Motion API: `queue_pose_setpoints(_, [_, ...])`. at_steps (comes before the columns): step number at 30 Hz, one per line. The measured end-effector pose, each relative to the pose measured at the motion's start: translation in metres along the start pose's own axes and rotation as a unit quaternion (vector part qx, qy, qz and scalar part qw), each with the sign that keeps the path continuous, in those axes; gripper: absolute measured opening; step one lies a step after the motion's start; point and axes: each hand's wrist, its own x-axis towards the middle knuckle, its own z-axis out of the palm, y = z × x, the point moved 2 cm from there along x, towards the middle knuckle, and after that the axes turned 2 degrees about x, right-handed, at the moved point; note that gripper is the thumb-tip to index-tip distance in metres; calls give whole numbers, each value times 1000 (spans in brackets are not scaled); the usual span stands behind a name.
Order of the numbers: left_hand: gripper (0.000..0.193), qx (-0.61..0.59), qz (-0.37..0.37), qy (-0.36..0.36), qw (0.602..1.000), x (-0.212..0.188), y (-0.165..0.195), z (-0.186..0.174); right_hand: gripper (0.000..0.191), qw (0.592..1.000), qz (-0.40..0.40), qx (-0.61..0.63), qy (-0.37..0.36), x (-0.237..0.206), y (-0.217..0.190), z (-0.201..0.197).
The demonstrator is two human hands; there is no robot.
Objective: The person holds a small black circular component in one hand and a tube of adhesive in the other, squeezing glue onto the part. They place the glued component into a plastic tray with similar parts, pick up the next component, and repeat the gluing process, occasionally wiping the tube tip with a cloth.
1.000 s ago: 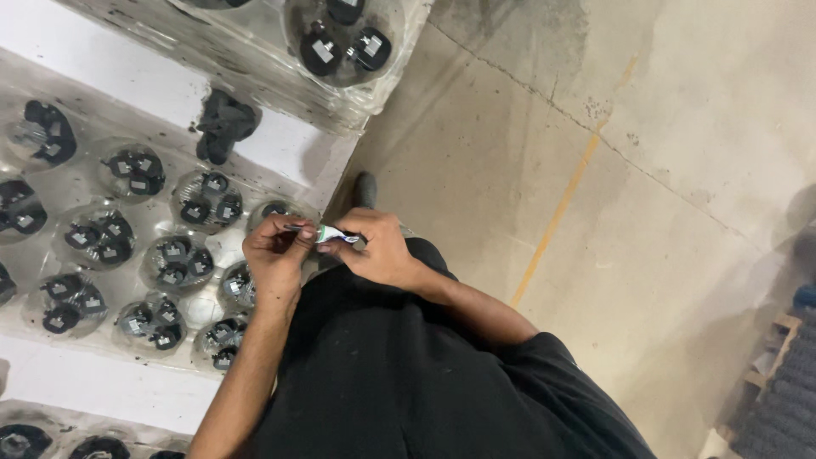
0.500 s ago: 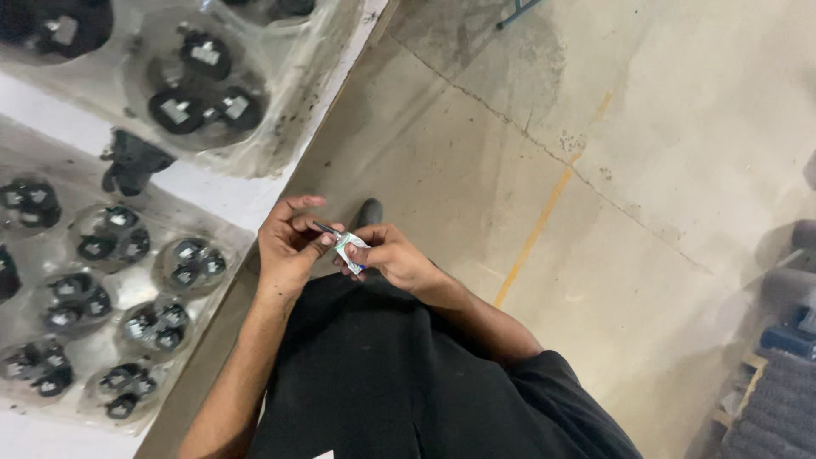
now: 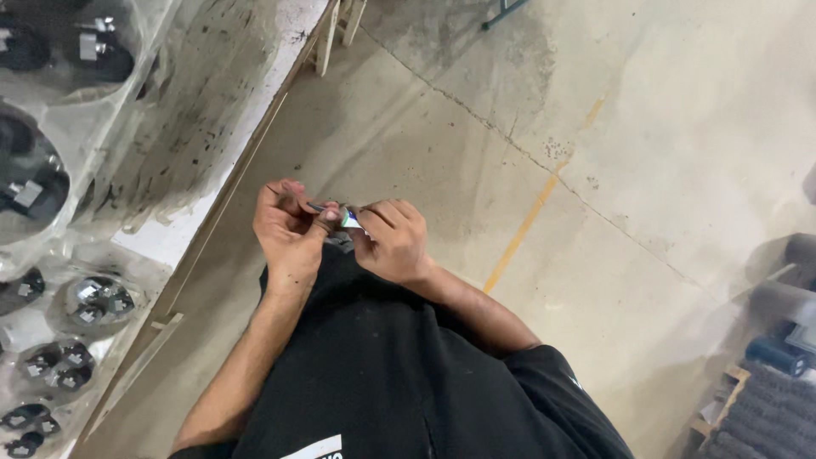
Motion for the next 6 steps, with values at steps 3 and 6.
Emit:
queue_pose_setpoints(3, [48,-3,0,-104,995,37,-3,10,19,906,241,323,-127,4,41,2])
queue_pose_setpoints(6, [47,-69,-47,-233,969,81,-8,12,27,641,422,605,-212,45,114,7])
